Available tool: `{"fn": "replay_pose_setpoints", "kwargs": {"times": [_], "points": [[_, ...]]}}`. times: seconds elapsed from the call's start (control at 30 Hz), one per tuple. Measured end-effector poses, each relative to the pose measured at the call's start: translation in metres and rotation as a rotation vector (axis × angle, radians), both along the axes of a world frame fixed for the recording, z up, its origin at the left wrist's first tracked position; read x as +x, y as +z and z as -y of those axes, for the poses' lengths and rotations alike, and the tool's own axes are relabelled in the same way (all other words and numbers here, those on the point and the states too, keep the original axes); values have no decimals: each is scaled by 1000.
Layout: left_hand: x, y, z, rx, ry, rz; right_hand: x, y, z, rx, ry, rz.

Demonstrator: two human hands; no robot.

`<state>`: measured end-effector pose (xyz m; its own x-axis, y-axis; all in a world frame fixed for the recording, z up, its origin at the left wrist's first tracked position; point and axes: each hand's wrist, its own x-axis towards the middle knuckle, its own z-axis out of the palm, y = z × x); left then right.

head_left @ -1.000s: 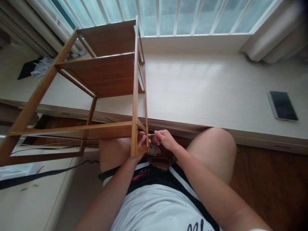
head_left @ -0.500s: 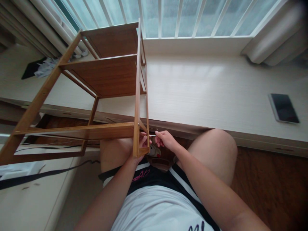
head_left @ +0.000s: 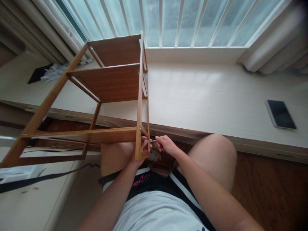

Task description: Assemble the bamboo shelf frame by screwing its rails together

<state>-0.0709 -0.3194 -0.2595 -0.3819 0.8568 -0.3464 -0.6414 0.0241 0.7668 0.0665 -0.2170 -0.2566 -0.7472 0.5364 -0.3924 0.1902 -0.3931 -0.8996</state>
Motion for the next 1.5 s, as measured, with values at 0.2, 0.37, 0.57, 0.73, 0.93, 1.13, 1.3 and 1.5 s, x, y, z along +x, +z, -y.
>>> {"fn": "replay_pose_setpoints", "kwargs": {"times": [0.2, 0.37, 0.57, 0.73, 0.93, 1.13, 1.3, 1.5], "points": [[1, 3, -1, -2, 1, -1, 2, -5, -1, 126, -24, 7], [0, 0, -1, -8, 3, 1, 1, -4, 2, 270, -59, 18], [-1, -5, 0, 1, 2, 13, 4, 4, 5, 470, -131, 48], [-2, -7, 0, -7, -1, 17, 4, 5, 8, 548, -160, 66], [-1, -5, -1, -11, 3, 10, 2, 3, 8, 601, -168, 71], [0, -3, -1, -10, 8, -3, 5, 3, 8, 664, -145, 81], [-1, -4, 0, -15, 4, -3, 5, 0, 9, 662, -137, 87], [-1, -5, 0, -21, 6, -6, 3, -3, 9, 603, -122, 84]]}}
